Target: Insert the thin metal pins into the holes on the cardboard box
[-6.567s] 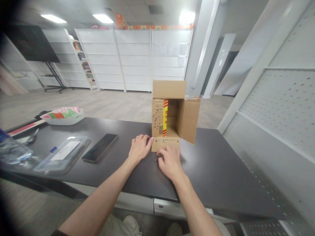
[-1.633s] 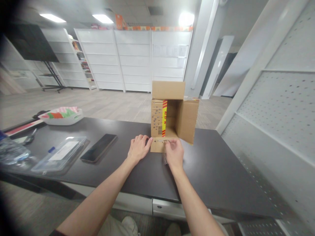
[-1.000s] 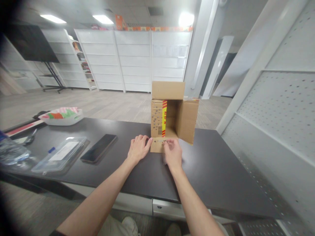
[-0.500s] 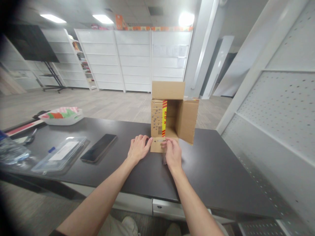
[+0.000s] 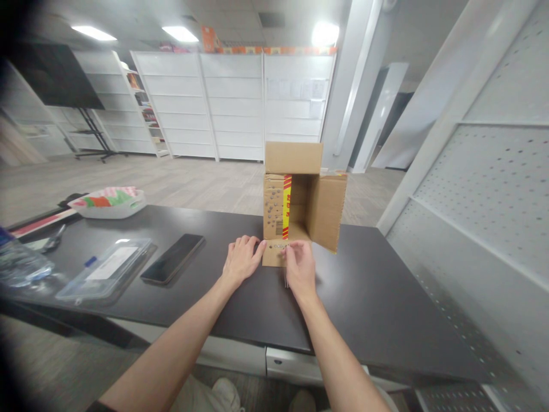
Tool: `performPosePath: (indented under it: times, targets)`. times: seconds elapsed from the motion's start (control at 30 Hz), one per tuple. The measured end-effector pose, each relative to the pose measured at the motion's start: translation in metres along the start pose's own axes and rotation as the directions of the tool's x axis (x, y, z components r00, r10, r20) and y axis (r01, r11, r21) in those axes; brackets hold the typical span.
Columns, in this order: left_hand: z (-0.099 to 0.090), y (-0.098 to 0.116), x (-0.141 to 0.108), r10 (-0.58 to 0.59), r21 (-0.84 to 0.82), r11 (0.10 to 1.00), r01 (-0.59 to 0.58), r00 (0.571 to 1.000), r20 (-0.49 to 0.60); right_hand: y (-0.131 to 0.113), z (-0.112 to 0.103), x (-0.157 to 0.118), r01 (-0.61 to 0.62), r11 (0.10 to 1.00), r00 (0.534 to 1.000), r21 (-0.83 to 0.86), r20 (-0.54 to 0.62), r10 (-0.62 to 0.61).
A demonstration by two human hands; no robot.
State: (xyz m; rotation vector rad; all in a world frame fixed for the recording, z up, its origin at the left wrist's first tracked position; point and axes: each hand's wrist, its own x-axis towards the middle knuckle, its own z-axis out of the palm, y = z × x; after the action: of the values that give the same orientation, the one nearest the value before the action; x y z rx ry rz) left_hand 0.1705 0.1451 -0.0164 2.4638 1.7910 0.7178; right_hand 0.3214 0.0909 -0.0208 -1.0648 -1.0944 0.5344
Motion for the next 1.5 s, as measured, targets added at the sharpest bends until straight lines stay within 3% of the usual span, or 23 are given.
performPosePath:
  times: [0.13, 0.33, 0.6, 0.93, 1.5]
  targets:
    - [-0.0013, 0.0006, 0.0, 0.0, 0.002, 1.0, 0.0, 1.0, 0.01, -0.0012, -0.0011, -0.0003, 0.03, 0.995, 0.999, -0.097, -0.008, -0.031]
    - [-0.0038, 0.0023, -0.0004, -0.01, -0.005, 1.0, 0.01, 1.0, 0.028, -0.0016, -0.001, -0.0007, -0.056, 0.996, 0.998, -0.07, 0.026, 0.058]
    - [-0.0051, 0.003, -0.0007, -0.02, 0.002, 1.0, 0.02, 0.999, 0.044, -0.0026, -0.001, 0.002, -0.23, 0.972, 0.954, 0.049, 0.209, 0.215]
    - [-0.0026, 0.0015, -0.001, -0.002, -0.01, 1.0, 0.002, 1.0, 0.022, -0.0077, -0.0025, 0.0021, -0.341, 0.94, 0.924, 0.017, 0.192, 0.332]
    - [-0.0023, 0.0013, -0.0007, -0.002, -0.014, 1.0, 0.002, 1.0, 0.018, -0.0002, -0.0024, 0.0011, -0.306, 0.95, 0.929, -0.055, 0.199, 0.311]
